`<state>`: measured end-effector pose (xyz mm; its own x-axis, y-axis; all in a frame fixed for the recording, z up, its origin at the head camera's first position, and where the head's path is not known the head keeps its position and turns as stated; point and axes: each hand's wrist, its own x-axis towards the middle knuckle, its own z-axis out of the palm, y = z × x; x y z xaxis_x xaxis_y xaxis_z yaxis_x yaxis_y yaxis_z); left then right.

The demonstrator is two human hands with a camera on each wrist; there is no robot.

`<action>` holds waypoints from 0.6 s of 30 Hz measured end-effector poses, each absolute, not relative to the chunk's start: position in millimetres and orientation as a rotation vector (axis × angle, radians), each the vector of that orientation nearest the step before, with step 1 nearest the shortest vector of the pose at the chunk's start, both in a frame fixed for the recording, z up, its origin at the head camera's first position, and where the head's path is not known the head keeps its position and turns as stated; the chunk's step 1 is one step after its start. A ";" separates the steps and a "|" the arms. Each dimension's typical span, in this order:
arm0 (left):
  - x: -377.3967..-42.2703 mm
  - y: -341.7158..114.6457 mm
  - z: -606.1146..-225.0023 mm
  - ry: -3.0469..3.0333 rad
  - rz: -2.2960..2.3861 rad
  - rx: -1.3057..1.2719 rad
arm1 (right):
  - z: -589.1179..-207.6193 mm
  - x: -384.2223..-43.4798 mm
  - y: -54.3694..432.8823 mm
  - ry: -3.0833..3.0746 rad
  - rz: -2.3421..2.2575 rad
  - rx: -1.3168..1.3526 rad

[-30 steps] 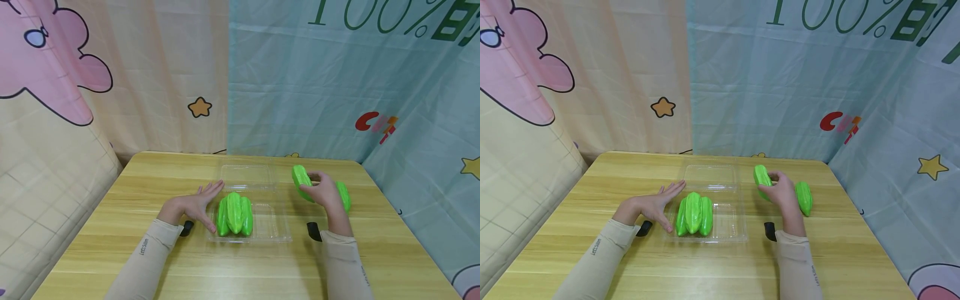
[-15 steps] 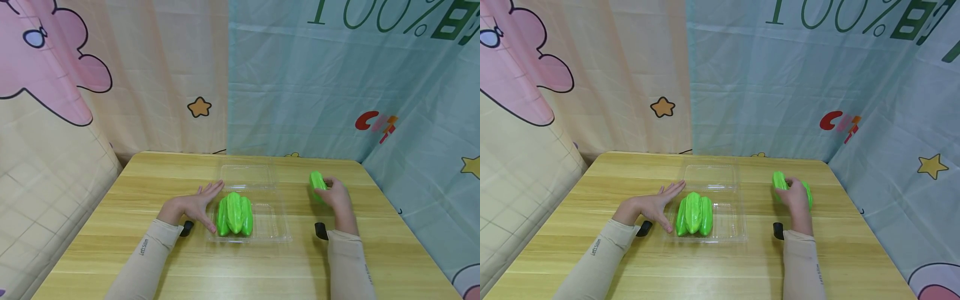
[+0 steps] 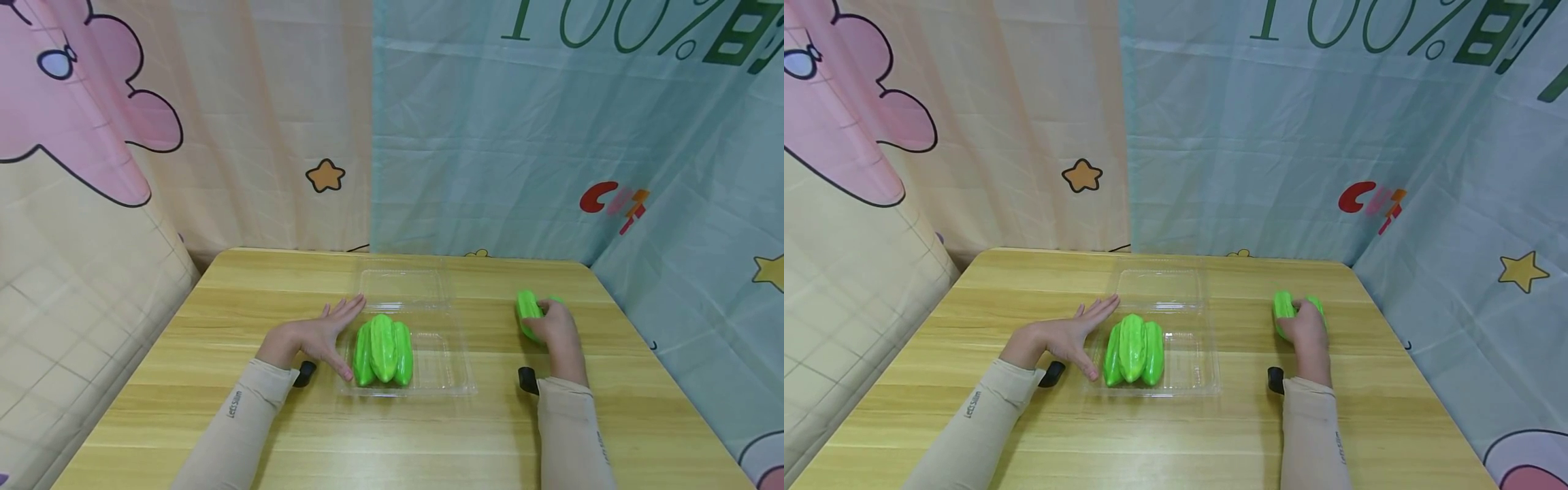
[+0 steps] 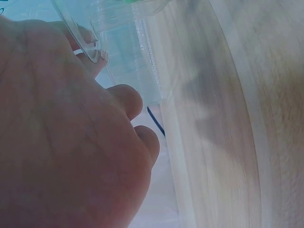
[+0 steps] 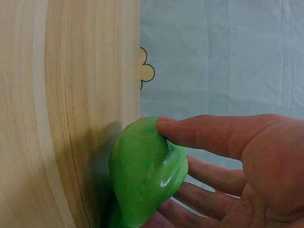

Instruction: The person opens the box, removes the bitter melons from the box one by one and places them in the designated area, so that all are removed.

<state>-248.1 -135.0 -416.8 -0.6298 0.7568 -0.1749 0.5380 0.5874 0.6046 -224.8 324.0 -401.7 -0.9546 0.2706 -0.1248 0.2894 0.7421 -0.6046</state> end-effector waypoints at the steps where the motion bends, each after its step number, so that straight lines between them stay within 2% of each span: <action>1: -248.1 -135.1 -416.9 2.403 0.713 1.040 | -402.6 -224.9 324.6 2.906 -1.006 0.476; 18: -247.6 -135.5 -417.8 2.404 0.715 1.048 | -406.8 -223.7 322.1 2.984 -0.865 0.508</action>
